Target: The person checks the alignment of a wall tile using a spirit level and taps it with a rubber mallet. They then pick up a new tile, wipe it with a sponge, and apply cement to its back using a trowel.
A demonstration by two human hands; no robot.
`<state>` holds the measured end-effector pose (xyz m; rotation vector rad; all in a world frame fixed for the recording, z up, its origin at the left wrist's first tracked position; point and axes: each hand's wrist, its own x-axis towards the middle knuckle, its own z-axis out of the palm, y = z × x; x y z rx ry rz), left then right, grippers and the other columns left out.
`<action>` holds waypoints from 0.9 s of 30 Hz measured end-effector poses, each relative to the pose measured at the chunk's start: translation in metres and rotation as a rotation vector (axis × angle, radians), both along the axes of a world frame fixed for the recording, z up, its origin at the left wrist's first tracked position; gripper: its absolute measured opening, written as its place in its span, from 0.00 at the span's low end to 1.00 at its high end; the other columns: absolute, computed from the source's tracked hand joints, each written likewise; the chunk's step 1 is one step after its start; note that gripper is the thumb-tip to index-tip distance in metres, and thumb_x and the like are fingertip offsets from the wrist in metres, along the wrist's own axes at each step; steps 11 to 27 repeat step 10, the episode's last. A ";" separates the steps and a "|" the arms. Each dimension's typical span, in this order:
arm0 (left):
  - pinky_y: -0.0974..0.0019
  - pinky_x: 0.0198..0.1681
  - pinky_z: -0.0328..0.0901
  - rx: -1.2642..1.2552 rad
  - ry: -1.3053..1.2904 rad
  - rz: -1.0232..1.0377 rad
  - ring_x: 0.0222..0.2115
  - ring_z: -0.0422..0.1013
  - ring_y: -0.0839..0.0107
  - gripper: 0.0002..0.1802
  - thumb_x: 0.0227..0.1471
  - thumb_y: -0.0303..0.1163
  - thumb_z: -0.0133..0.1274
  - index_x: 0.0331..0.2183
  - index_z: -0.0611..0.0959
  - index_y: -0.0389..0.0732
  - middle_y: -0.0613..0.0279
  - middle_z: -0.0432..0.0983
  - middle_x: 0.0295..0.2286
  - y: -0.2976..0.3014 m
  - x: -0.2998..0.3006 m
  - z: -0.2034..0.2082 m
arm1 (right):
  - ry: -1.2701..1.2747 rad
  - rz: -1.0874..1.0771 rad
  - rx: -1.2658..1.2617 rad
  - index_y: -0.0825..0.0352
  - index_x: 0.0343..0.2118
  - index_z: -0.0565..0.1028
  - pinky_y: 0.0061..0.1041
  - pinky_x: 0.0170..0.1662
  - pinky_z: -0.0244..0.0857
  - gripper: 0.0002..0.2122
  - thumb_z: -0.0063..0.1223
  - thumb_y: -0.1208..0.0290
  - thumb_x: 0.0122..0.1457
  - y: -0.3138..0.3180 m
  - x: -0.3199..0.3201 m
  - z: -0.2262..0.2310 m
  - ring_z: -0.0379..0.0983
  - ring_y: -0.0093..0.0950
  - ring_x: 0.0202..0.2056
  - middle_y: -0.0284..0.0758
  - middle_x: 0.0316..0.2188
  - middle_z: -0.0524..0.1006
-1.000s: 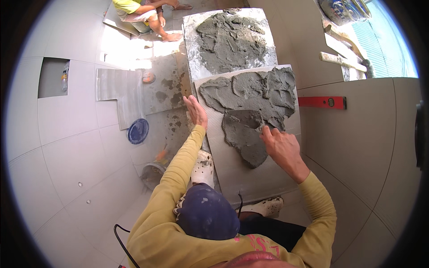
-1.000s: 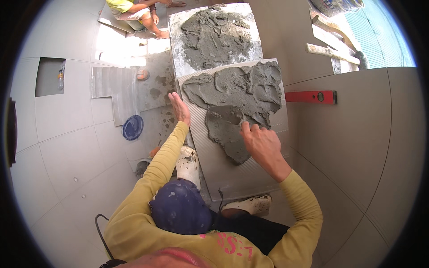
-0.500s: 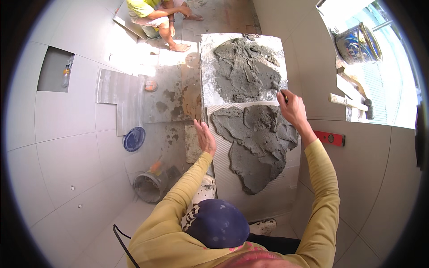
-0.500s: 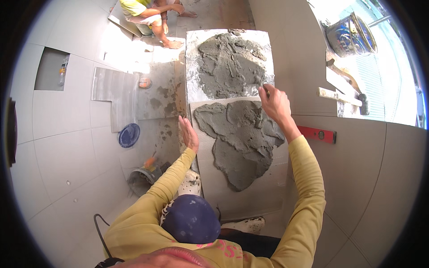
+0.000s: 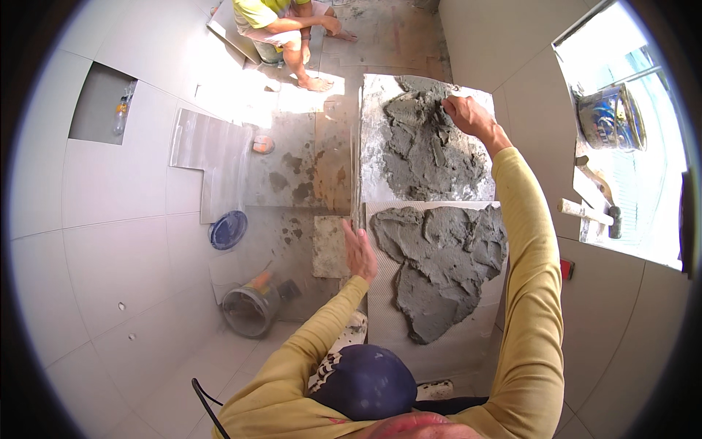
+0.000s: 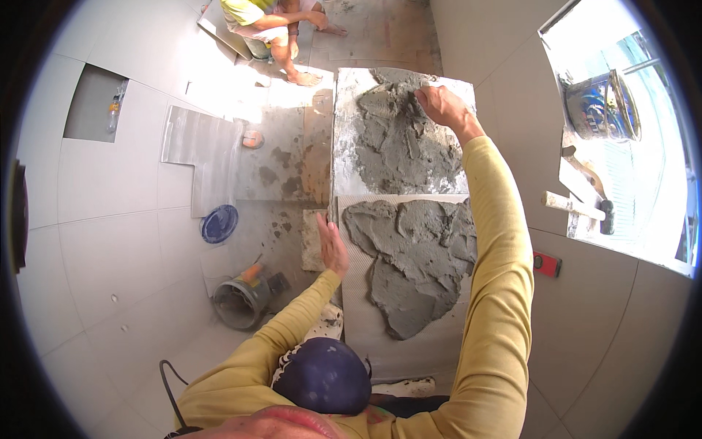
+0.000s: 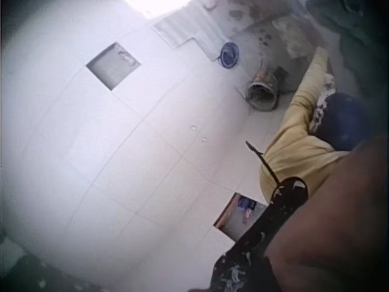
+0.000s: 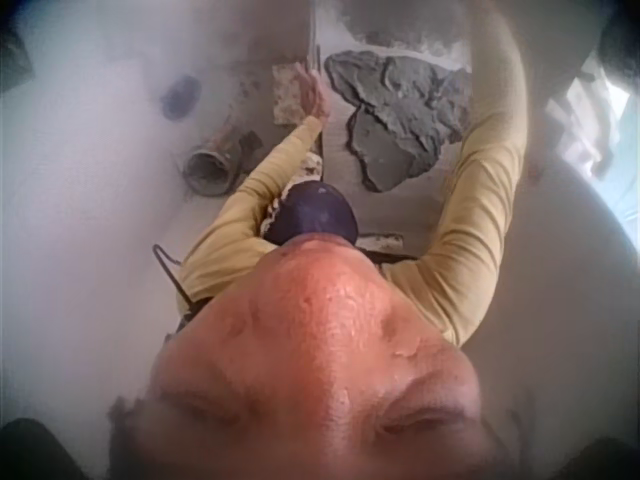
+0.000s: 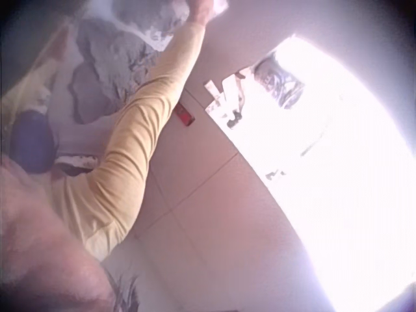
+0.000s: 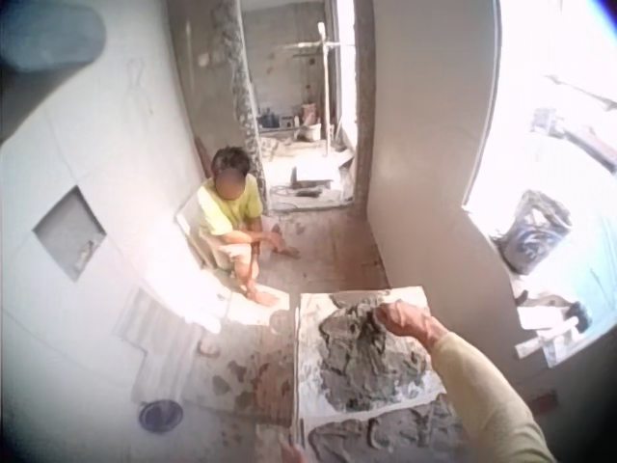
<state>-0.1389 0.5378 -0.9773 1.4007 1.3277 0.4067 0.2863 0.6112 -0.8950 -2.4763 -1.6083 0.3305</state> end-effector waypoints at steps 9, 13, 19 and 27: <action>0.54 0.71 0.38 0.017 0.024 0.027 0.70 0.42 0.48 0.51 0.64 0.67 0.24 0.70 0.41 0.35 0.43 0.41 0.70 0.000 -0.004 -0.005 | 0.194 0.069 -0.058 0.69 0.36 0.77 0.49 0.39 0.70 0.18 0.43 0.58 0.71 -0.054 -0.067 0.013 0.79 0.50 0.32 0.51 0.27 0.80; 0.54 0.71 0.38 0.015 0.019 0.020 0.70 0.42 0.48 0.51 0.64 0.67 0.24 0.70 0.41 0.35 0.43 0.41 0.70 -0.002 -0.002 -0.005 | 0.227 0.074 -0.044 0.69 0.36 0.77 0.49 0.40 0.70 0.18 0.43 0.58 0.71 -0.058 -0.072 0.006 0.79 0.50 0.32 0.52 0.27 0.80; 0.54 0.71 0.38 0.015 0.019 0.020 0.70 0.42 0.48 0.51 0.64 0.67 0.24 0.70 0.41 0.35 0.43 0.41 0.70 -0.002 -0.002 -0.005 | 0.227 0.074 -0.044 0.69 0.36 0.77 0.49 0.40 0.70 0.18 0.43 0.58 0.71 -0.058 -0.072 0.006 0.79 0.50 0.32 0.52 0.27 0.80; 0.54 0.71 0.38 0.015 0.019 0.020 0.70 0.42 0.48 0.51 0.64 0.67 0.24 0.70 0.41 0.35 0.43 0.41 0.70 -0.002 -0.002 -0.005 | 0.227 0.074 -0.044 0.69 0.36 0.77 0.49 0.40 0.70 0.18 0.43 0.58 0.71 -0.058 -0.072 0.006 0.79 0.50 0.32 0.52 0.27 0.80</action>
